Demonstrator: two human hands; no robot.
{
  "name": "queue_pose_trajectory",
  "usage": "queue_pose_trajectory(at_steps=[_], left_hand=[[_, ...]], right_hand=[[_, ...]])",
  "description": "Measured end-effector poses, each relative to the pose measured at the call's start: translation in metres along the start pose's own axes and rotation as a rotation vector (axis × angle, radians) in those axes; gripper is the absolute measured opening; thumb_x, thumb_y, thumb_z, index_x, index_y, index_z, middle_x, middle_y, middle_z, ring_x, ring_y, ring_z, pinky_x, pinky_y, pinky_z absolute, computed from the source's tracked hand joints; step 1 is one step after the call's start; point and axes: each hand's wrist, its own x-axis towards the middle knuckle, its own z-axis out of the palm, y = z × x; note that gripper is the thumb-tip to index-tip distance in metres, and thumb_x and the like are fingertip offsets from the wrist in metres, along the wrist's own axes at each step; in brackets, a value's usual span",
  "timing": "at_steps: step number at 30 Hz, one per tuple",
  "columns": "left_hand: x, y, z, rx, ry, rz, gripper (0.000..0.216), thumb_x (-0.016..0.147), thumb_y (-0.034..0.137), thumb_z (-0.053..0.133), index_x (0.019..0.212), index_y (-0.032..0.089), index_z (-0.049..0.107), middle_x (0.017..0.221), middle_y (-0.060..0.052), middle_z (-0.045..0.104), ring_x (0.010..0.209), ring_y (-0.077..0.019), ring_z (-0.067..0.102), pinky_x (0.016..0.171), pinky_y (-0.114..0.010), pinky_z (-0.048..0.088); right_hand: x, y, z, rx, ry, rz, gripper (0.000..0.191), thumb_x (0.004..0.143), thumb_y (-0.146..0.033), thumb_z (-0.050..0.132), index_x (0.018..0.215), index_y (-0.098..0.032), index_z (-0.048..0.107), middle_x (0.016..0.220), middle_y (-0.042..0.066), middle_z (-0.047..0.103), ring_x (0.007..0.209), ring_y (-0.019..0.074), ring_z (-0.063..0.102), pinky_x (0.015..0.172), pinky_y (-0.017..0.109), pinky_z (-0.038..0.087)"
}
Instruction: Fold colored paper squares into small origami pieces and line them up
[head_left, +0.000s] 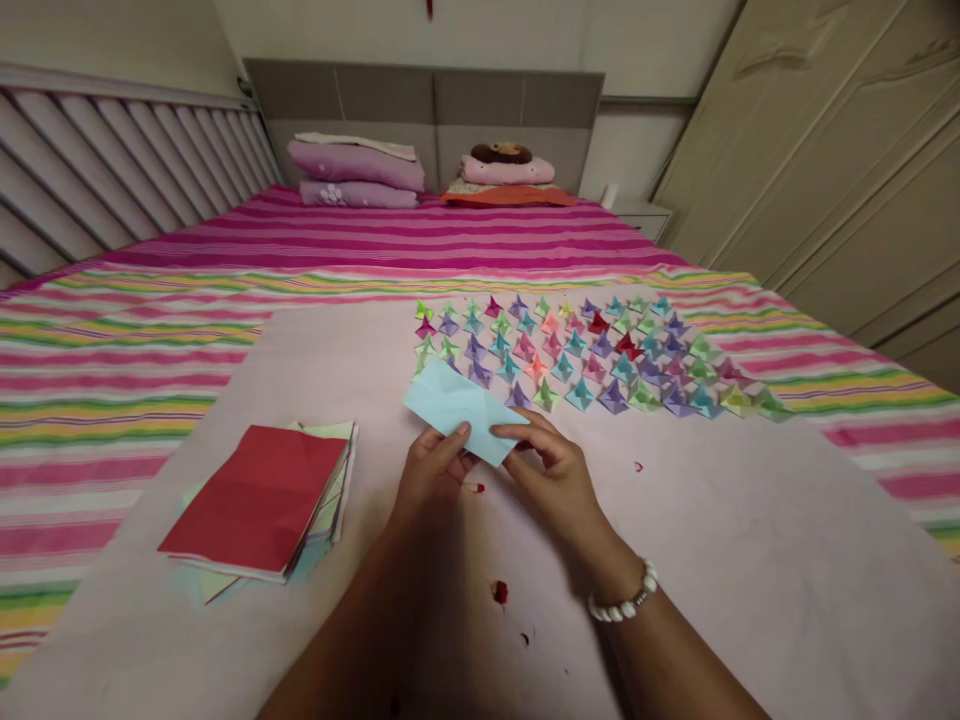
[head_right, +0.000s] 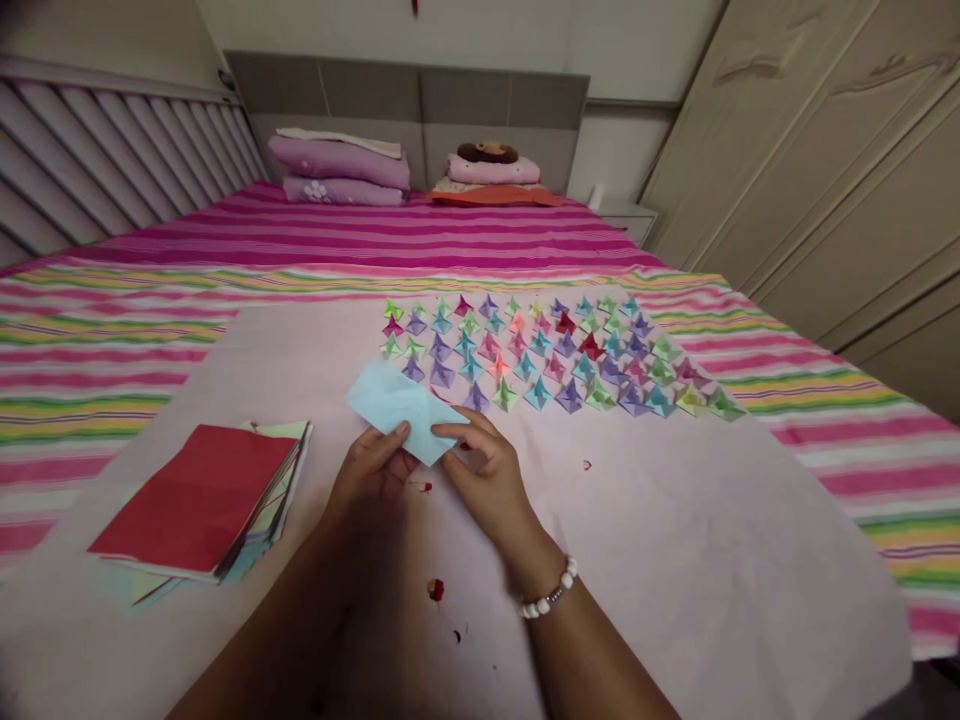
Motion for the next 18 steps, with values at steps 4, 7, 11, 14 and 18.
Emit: queue_pose_trajectory(at_steps=[4, 7, 11, 14, 18], left_hand=[[-0.0002, -0.0007, -0.0013, 0.018, 0.027, 0.004, 0.026, 0.07, 0.021, 0.077, 0.093, 0.012, 0.069, 0.095, -0.009, 0.074, 0.091, -0.0222, 0.07, 0.087, -0.036, 0.054], [-0.0001, -0.0011, -0.0002, 0.01, 0.012, -0.045, 0.026, 0.069, 0.024, 0.078, 0.091, 0.012, 0.069, 0.092, -0.009, 0.074, 0.086, -0.0221, 0.07, 0.082, -0.036, 0.055], [-0.0016, -0.0031, 0.0017, 0.069, 0.008, -0.078, 0.035, 0.071, 0.037, 0.077, 0.093, 0.012, 0.068, 0.092, -0.01, 0.074, 0.083, -0.0226, 0.07, 0.079, -0.036, 0.056], [-0.0031, -0.0058, -0.0006, 0.216, -0.035, -0.052, 0.035, 0.069, 0.037, 0.078, 0.092, 0.012, 0.07, 0.092, -0.01, 0.074, 0.084, -0.0219, 0.07, 0.08, -0.034, 0.054], [-0.0036, -0.0081, -0.0079, 0.384, -0.014, -0.017, 0.029, 0.072, 0.037, 0.076, 0.09, 0.014, 0.072, 0.088, -0.008, 0.075, 0.083, -0.0215, 0.068, 0.077, -0.031, 0.052]], right_hand=[[0.0006, 0.0003, -0.0003, 0.054, -0.016, 0.029, 0.013, 0.074, -0.018, 0.07, 0.083, -0.025, 0.075, 0.123, 0.007, 0.064, 0.111, 0.0239, 0.061, 0.093, 0.039, 0.047], [0.0023, 0.0007, -0.0005, 0.134, 0.028, 0.085, 0.004, 0.073, -0.027, 0.074, 0.076, -0.024, 0.073, 0.114, 0.008, 0.066, 0.105, 0.0234, 0.062, 0.087, 0.037, 0.049], [0.0041, 0.001, -0.0009, 0.193, 0.098, 0.178, 0.019, 0.068, -0.037, 0.078, 0.069, -0.02, 0.069, 0.087, 0.005, 0.066, 0.079, 0.0186, 0.062, 0.068, 0.03, 0.05], [0.0041, -0.0002, -0.0001, 0.213, 0.125, 0.27, 0.025, 0.065, -0.04, 0.08, 0.072, -0.02, 0.067, 0.068, -0.001, 0.062, 0.059, 0.0134, 0.054, 0.055, 0.027, 0.044], [0.0049, -0.0037, 0.001, 0.294, 0.142, 0.302, 0.034, 0.061, -0.037, 0.083, 0.085, -0.021, 0.066, 0.066, -0.003, 0.063, 0.057, 0.0134, 0.056, 0.056, 0.027, 0.045]])
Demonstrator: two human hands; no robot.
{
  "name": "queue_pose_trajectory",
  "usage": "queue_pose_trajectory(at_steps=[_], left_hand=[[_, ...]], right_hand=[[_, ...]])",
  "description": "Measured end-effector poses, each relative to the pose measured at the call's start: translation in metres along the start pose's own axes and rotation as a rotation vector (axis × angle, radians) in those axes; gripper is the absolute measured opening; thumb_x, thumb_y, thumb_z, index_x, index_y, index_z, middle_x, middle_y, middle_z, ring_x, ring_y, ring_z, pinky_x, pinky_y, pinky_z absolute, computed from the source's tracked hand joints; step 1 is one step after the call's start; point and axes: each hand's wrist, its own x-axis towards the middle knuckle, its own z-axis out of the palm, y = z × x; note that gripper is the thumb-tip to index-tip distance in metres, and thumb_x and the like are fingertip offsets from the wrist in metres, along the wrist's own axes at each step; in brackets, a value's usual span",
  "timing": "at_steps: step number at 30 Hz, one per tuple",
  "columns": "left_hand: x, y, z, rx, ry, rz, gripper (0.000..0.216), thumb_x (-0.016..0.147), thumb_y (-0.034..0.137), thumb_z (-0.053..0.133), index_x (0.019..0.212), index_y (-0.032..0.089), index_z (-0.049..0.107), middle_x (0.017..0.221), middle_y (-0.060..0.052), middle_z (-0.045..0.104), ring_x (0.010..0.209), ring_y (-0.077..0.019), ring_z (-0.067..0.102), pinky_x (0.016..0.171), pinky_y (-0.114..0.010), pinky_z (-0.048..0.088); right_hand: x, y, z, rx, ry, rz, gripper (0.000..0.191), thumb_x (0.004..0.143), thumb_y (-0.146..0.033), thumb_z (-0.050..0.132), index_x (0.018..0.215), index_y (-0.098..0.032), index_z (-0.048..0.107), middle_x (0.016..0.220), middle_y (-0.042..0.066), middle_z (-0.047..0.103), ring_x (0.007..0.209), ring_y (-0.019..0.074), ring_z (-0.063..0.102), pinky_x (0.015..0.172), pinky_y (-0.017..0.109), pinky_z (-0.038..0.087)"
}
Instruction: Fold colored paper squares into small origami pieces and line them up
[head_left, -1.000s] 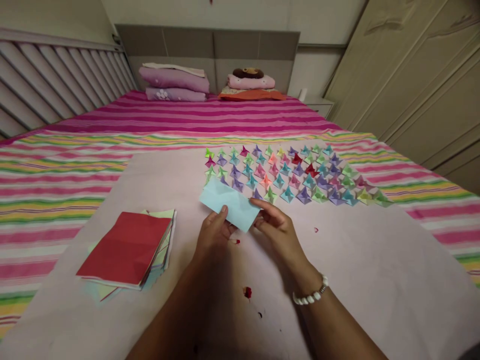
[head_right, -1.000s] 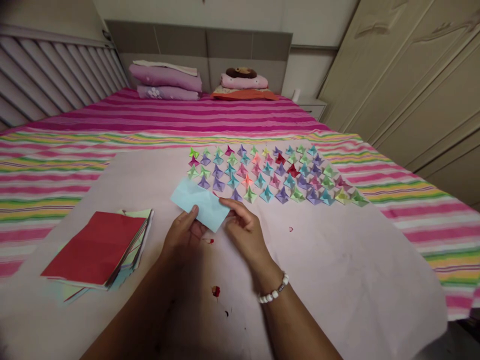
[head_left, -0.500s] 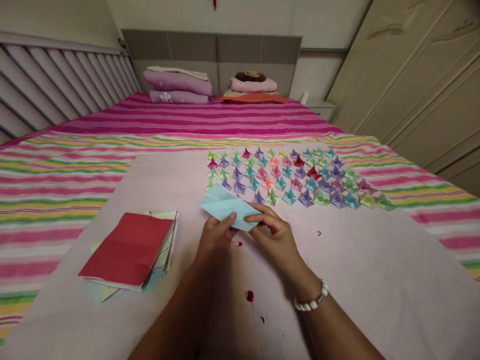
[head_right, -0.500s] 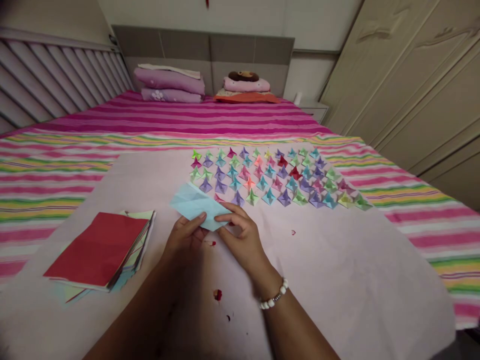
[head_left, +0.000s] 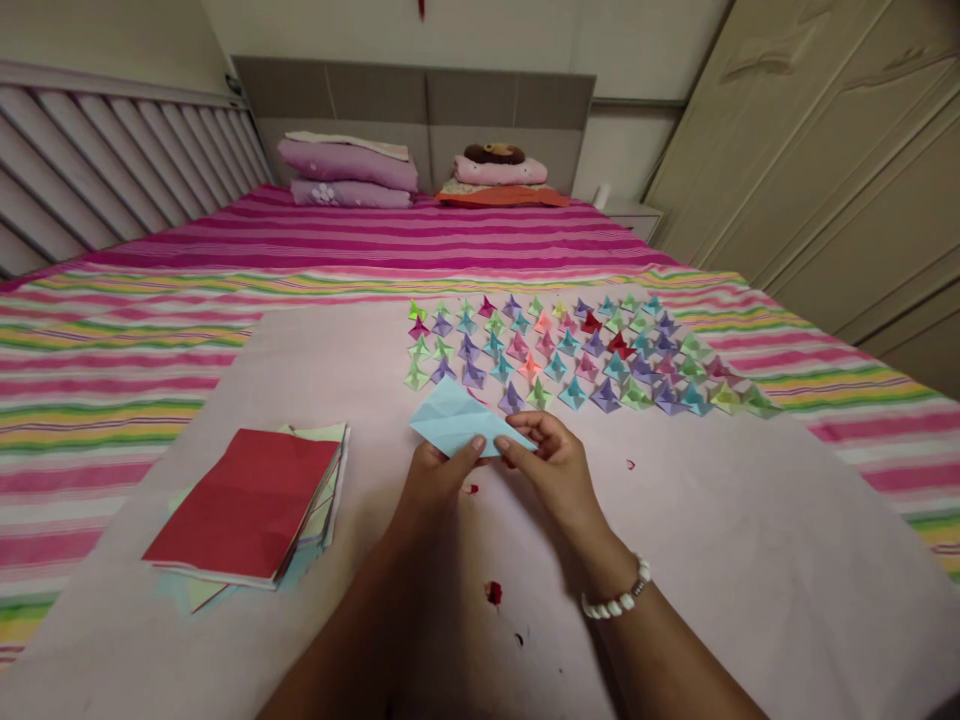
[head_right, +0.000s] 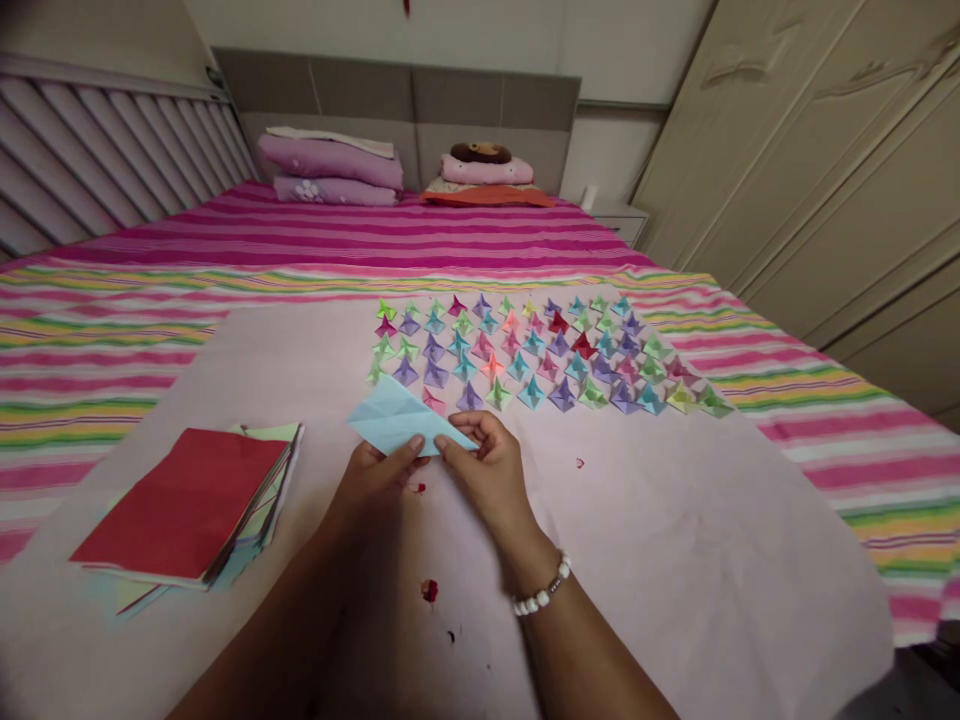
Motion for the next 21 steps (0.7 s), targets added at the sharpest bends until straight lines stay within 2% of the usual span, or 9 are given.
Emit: queue_pose_trajectory(at_steps=[3, 7, 11, 13, 16, 18, 21], left_hand=[[-0.001, 0.0, -0.003, 0.112, 0.026, -0.044, 0.033, 0.072, 0.042, 0.074, 0.091, 0.015, 0.073, 0.084, -0.008, 0.074, 0.079, -0.0214, 0.067, 0.068, -0.029, 0.051], [-0.003, 0.005, 0.0, 0.214, -0.003, -0.08, 0.034, 0.067, 0.041, 0.077, 0.087, 0.014, 0.071, 0.076, -0.005, 0.072, 0.067, -0.0171, 0.063, 0.057, -0.026, 0.046], [0.002, 0.008, 0.005, 0.064, 0.066, 0.017, 0.042, 0.056, 0.03, 0.085, 0.087, 0.015, 0.061, 0.076, -0.002, 0.071, 0.068, -0.0141, 0.063, 0.064, -0.025, 0.049], [0.005, 0.008, 0.005, -0.03, 0.119, 0.093, 0.046, 0.051, 0.025, 0.087, 0.081, 0.018, 0.052, 0.072, 0.0, 0.069, 0.066, -0.0122, 0.063, 0.066, -0.025, 0.049], [0.006, 0.009, 0.006, -0.049, 0.13, 0.175, 0.045, 0.053, 0.023, 0.086, 0.07, 0.018, 0.045, 0.068, 0.002, 0.065, 0.061, -0.0094, 0.061, 0.063, -0.022, 0.047], [0.004, 0.009, 0.007, -0.024, 0.102, 0.204, 0.037, 0.056, 0.023, 0.085, 0.072, 0.017, 0.052, 0.069, 0.001, 0.066, 0.062, -0.0095, 0.061, 0.062, -0.022, 0.047], [0.001, 0.01, 0.011, -0.024, 0.054, 0.206, 0.043, 0.057, 0.022, 0.084, 0.094, 0.017, 0.064, 0.082, -0.003, 0.071, 0.07, -0.0127, 0.064, 0.067, -0.025, 0.05]], right_hand=[[0.001, -0.003, 0.0, 0.036, -0.025, 0.013, 0.045, 0.057, -0.035, 0.086, 0.097, -0.021, 0.067, 0.069, -0.002, 0.065, 0.065, 0.0152, 0.061, 0.064, 0.029, 0.048], [0.002, -0.003, -0.003, 0.053, -0.11, 0.109, 0.033, 0.057, -0.038, 0.086, 0.079, -0.019, 0.072, 0.066, 0.0, 0.068, 0.058, 0.0135, 0.058, 0.059, 0.028, 0.046], [0.002, 0.001, -0.005, 0.146, -0.068, 0.2, 0.027, 0.057, -0.035, 0.087, 0.066, -0.019, 0.067, 0.056, -0.003, 0.063, 0.05, 0.0099, 0.051, 0.052, 0.024, 0.04], [0.002, 0.003, -0.004, 0.197, -0.06, 0.232, 0.026, 0.058, -0.035, 0.086, 0.064, -0.019, 0.066, 0.056, -0.003, 0.063, 0.05, 0.0099, 0.052, 0.052, 0.024, 0.04], [0.002, 0.004, -0.004, 0.199, -0.076, 0.237, 0.025, 0.059, -0.035, 0.085, 0.068, -0.019, 0.068, 0.06, -0.002, 0.066, 0.052, 0.0116, 0.055, 0.055, 0.025, 0.042], [0.002, 0.004, -0.003, 0.209, -0.091, 0.211, 0.026, 0.059, -0.035, 0.085, 0.075, -0.02, 0.071, 0.068, 0.0, 0.07, 0.059, 0.0142, 0.059, 0.06, 0.028, 0.046], [0.002, 0.004, -0.002, 0.26, -0.099, 0.167, 0.031, 0.061, -0.033, 0.084, 0.086, -0.021, 0.073, 0.08, 0.002, 0.074, 0.071, 0.0187, 0.065, 0.072, 0.033, 0.05]])
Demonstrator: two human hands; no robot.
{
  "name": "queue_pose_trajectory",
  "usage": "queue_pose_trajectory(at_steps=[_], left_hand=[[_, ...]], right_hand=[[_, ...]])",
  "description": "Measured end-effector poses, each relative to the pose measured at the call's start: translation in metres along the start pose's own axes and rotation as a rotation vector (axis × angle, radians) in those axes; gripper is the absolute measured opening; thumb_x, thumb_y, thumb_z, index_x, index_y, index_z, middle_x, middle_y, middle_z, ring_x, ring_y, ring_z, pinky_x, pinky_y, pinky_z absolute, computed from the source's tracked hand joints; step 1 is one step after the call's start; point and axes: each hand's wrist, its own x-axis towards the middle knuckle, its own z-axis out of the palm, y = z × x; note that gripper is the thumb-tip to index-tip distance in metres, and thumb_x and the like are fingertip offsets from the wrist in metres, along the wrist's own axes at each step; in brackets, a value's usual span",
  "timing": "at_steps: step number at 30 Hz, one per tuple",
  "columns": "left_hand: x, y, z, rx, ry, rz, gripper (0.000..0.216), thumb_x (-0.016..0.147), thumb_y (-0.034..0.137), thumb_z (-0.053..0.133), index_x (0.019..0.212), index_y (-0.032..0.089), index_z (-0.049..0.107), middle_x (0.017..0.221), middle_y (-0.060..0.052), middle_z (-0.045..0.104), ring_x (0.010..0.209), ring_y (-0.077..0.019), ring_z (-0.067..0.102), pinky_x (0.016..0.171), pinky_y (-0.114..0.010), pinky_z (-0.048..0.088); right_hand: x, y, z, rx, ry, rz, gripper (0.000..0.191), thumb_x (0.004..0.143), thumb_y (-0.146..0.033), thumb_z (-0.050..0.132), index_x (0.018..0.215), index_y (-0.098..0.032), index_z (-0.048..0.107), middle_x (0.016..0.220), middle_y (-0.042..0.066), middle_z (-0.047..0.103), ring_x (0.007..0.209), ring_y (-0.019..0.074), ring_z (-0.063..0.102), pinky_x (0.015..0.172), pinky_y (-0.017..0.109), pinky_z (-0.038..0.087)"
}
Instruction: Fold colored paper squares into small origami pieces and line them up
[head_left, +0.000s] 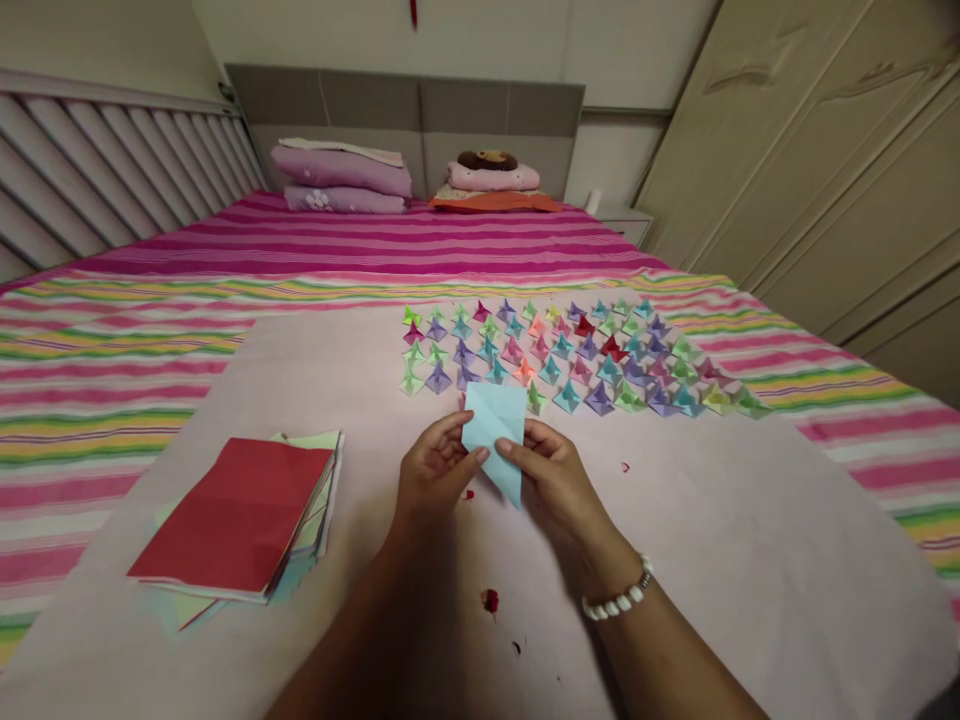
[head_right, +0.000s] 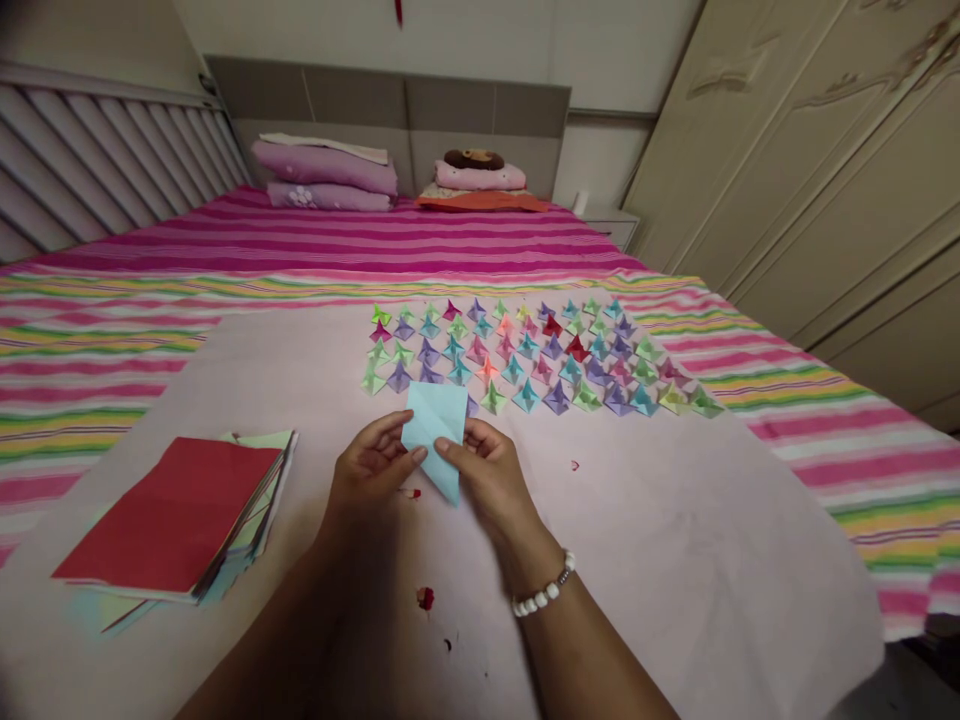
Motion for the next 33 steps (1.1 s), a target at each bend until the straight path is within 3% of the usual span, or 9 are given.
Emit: queue_pose_trajectory(at_steps=[4, 10, 15, 22, 25, 27, 30, 33], left_hand=[[-0.001, -0.001, 0.0, -0.019, -0.031, -0.032, 0.052, 0.058, 0.02, 0.084, 0.107, 0.017, 0.067, 0.091, -0.006, 0.073, 0.076, -0.0147, 0.066, 0.071, -0.027, 0.052], [-0.001, -0.007, -0.007, 0.067, -0.059, -0.057, 0.053, 0.06, 0.02, 0.083, 0.111, 0.017, 0.067, 0.087, -0.006, 0.072, 0.076, -0.0152, 0.064, 0.065, -0.025, 0.051], [-0.002, -0.005, -0.006, 0.123, -0.029, -0.115, 0.047, 0.061, 0.025, 0.082, 0.105, 0.016, 0.07, 0.072, -0.001, 0.067, 0.061, -0.0103, 0.057, 0.051, -0.02, 0.046], [-0.001, 0.001, -0.006, 0.174, -0.023, -0.224, 0.033, 0.058, 0.037, 0.083, 0.08, 0.015, 0.071, 0.056, 0.003, 0.056, 0.049, -0.008, 0.049, 0.041, -0.017, 0.039], [0.0, -0.002, -0.009, 0.176, -0.016, -0.271, 0.038, 0.059, 0.043, 0.082, 0.081, 0.015, 0.069, 0.062, 0.0, 0.061, 0.056, -0.0113, 0.056, 0.043, -0.018, 0.041], [0.0, -0.004, -0.011, 0.17, -0.046, -0.288, 0.039, 0.061, 0.046, 0.081, 0.081, 0.015, 0.069, 0.064, -0.001, 0.063, 0.057, -0.0117, 0.057, 0.044, -0.018, 0.04], [0.0, -0.005, -0.011, 0.171, -0.09, -0.293, 0.038, 0.058, 0.046, 0.082, 0.074, 0.014, 0.067, 0.056, 0.002, 0.058, 0.048, -0.0081, 0.049, 0.044, -0.018, 0.036], [0.0, -0.004, -0.009, 0.2, -0.111, -0.292, 0.039, 0.057, 0.047, 0.082, 0.07, 0.014, 0.066, 0.054, 0.002, 0.058, 0.047, -0.0074, 0.046, 0.045, -0.019, 0.035]], right_hand=[[0.0, 0.0, 0.0, 0.039, 0.008, -0.014, 0.029, 0.064, -0.033, 0.083, 0.088, -0.02, 0.074, 0.082, 0.003, 0.074, 0.076, 0.0196, 0.065, 0.076, 0.034, 0.05], [0.0, -0.003, 0.0, 0.05, 0.105, -0.016, 0.027, 0.069, -0.044, 0.078, 0.066, -0.019, 0.066, 0.062, -0.001, 0.062, 0.06, 0.0142, 0.054, 0.061, 0.028, 0.045], [0.0, -0.004, -0.001, 0.063, 0.117, -0.041, 0.028, 0.068, -0.041, 0.079, 0.063, -0.019, 0.063, 0.059, -0.003, 0.056, 0.058, 0.0119, 0.049, 0.058, 0.025, 0.042], [0.002, -0.003, -0.003, -0.041, 0.137, -0.102, 0.025, 0.064, -0.037, 0.082, 0.077, -0.02, 0.069, 0.068, 0.0, 0.063, 0.063, 0.0144, 0.055, 0.063, 0.028, 0.048], [0.004, -0.001, -0.003, -0.007, 0.127, -0.142, 0.047, 0.056, -0.029, 0.087, 0.099, -0.023, 0.069, 0.084, 0.001, 0.068, 0.077, 0.0178, 0.061, 0.07, 0.03, 0.051], [0.004, -0.001, -0.002, 0.022, 0.079, -0.117, 0.054, 0.053, -0.026, 0.088, 0.103, -0.024, 0.068, 0.087, 0.001, 0.07, 0.078, 0.0183, 0.063, 0.07, 0.029, 0.051], [0.001, -0.002, 0.001, 0.044, 0.043, -0.033, 0.038, 0.053, -0.026, 0.088, 0.087, -0.022, 0.071, 0.07, -0.002, 0.067, 0.063, 0.0143, 0.059, 0.06, 0.026, 0.048], [-0.001, -0.003, 0.001, 0.059, 0.095, -0.019, 0.024, 0.057, -0.029, 0.086, 0.065, -0.02, 0.066, 0.056, -0.004, 0.06, 0.05, 0.0103, 0.05, 0.051, 0.024, 0.041]])
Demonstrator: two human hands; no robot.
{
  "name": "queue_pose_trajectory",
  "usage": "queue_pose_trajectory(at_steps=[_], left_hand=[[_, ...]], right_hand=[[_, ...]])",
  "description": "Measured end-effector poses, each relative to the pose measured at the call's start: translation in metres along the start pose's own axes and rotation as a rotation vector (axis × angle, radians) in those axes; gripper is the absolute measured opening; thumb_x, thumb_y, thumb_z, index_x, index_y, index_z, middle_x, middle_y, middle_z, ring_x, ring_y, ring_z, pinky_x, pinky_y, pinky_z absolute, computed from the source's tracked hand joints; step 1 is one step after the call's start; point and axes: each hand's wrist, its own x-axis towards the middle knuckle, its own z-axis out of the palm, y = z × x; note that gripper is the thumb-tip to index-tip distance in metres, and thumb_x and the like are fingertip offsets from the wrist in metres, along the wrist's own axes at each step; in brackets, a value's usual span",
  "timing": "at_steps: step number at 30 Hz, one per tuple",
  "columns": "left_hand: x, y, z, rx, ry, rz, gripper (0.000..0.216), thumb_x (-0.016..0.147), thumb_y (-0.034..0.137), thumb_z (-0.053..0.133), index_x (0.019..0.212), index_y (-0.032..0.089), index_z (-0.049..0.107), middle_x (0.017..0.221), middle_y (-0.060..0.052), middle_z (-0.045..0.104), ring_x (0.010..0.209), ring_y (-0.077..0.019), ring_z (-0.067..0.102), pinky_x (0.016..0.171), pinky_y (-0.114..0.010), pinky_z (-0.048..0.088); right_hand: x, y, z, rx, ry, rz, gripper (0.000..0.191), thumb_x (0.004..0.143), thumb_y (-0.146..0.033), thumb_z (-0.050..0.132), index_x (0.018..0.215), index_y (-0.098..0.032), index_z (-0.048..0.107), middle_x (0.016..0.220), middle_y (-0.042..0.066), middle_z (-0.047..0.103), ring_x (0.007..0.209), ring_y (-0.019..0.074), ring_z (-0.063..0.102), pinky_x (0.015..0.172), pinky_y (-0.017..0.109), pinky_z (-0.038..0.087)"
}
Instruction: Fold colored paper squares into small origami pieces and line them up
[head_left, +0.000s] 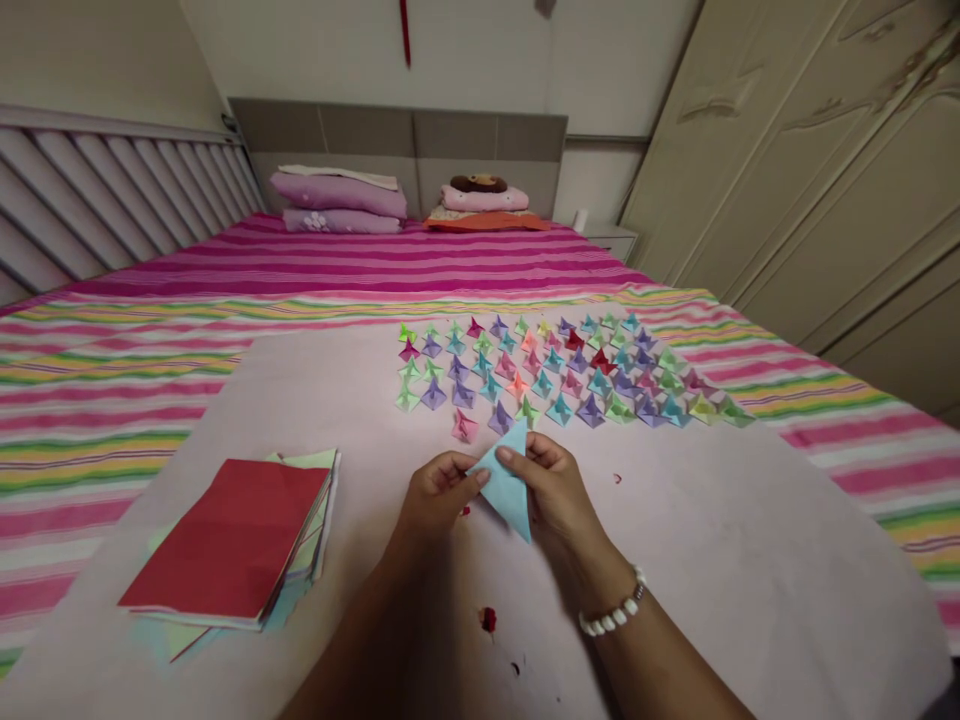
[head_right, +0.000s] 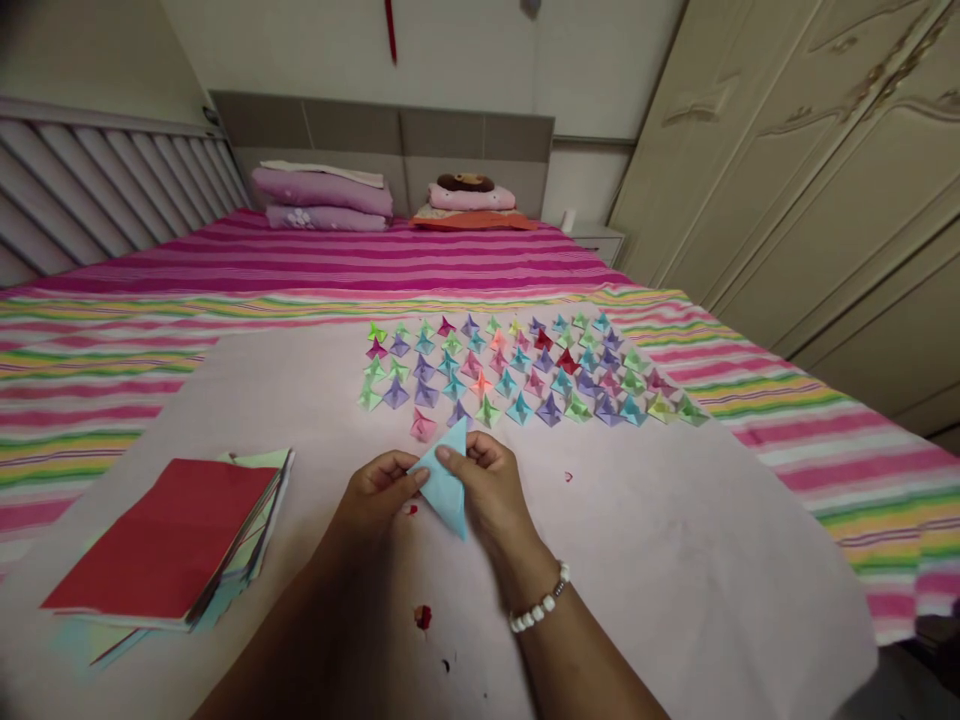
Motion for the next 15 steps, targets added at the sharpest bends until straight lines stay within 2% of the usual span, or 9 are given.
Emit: queue_pose_trajectory(at_steps=[6, 10, 13, 15], left_hand=[[0.0009, -0.0016, 0.0018, 0.088, -0.042, 0.031, 0.037, 0.062, 0.048, 0.078, 0.064, 0.015, 0.063, 0.052, 0.002, 0.057, 0.048, -0.0076, 0.046, 0.049, -0.02, 0.036], [0.001, -0.0006, 0.0009, 0.093, 0.008, 0.012, 0.04, 0.061, 0.053, 0.077, 0.066, 0.015, 0.062, 0.053, 0.002, 0.056, 0.049, -0.0088, 0.047, 0.048, -0.02, 0.038], [0.001, 0.0014, 0.0, 0.073, 0.05, 0.009, 0.043, 0.06, 0.056, 0.075, 0.068, 0.016, 0.062, 0.054, 0.002, 0.055, 0.05, -0.0095, 0.047, 0.046, -0.021, 0.039], [0.0015, 0.0022, 0.0002, 0.061, 0.062, 0.04, 0.045, 0.059, 0.057, 0.075, 0.067, 0.015, 0.061, 0.053, 0.003, 0.054, 0.05, -0.0089, 0.046, 0.047, -0.02, 0.039]], right_hand=[[0.0014, -0.0025, -0.0019, 0.007, 0.094, -0.012, 0.028, 0.057, -0.033, 0.087, 0.06, -0.019, 0.062, 0.051, -0.005, 0.056, 0.046, 0.0092, 0.045, 0.047, 0.023, 0.036], [0.0004, -0.0055, 0.0011, 0.041, 0.012, 0.034, 0.029, 0.058, -0.037, 0.086, 0.068, -0.019, 0.067, 0.057, -0.004, 0.061, 0.05, 0.0101, 0.05, 0.05, 0.023, 0.039], [0.0001, -0.0042, 0.0011, -0.023, -0.067, 0.057, 0.033, 0.053, -0.036, 0.089, 0.073, -0.018, 0.07, 0.061, -0.001, 0.066, 0.054, 0.012, 0.055, 0.053, 0.024, 0.042], [0.001, -0.0008, -0.0012, -0.086, -0.073, 0.053, 0.033, 0.052, -0.035, 0.089, 0.07, -0.017, 0.069, 0.06, -0.001, 0.066, 0.053, 0.0116, 0.055, 0.053, 0.024, 0.041]])
